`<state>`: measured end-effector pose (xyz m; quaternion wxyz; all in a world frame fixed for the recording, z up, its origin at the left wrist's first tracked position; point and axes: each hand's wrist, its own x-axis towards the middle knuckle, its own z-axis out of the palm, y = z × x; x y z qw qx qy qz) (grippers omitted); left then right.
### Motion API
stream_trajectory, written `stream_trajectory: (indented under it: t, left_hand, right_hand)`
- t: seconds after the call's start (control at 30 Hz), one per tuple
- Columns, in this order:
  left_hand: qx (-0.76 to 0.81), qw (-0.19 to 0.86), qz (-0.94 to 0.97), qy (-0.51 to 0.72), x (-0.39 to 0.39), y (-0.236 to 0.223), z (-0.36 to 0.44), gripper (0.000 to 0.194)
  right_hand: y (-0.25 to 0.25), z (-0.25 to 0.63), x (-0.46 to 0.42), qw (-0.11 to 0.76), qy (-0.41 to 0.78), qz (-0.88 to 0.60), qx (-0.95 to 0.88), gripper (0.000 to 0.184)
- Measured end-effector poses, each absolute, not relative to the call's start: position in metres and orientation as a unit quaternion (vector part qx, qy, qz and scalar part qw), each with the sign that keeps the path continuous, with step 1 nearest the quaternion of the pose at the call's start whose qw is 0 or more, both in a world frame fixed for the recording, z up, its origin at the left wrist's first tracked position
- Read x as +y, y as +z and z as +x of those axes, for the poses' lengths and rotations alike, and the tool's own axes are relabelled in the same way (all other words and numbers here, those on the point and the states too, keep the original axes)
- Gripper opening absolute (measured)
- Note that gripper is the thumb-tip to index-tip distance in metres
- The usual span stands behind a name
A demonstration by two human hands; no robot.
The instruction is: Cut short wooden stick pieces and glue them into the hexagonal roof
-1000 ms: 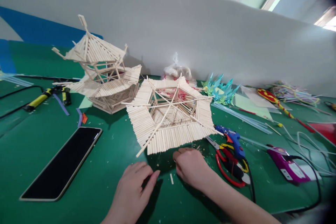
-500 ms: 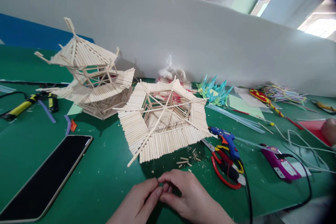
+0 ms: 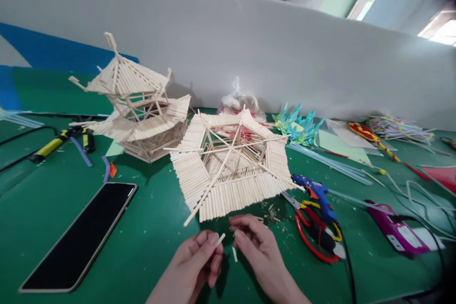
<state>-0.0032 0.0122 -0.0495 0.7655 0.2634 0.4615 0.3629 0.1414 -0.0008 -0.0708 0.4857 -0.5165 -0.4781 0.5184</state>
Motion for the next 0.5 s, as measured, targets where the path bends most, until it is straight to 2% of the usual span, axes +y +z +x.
stream_trajectory:
  t: [0.17,0.33,0.5]
  left_hand:
    - [0.472,0.751,0.280,0.366,0.009,-0.050,-0.001,0.031]
    - [0.510,0.693,0.329,0.388,0.007,-0.058,-0.012,0.042]
    - [0.517,0.661,0.371,0.397,0.009,-0.054,-0.013,0.026]
  right_hand:
    - [-0.066,0.126,0.004,0.522,0.539,-0.494,-0.440,0.025]
    - [-0.067,0.131,0.010,0.535,0.540,-0.507,-0.406,0.023]
    - [-0.068,0.132,0.008,0.526,0.538,-0.495,-0.434,0.020]
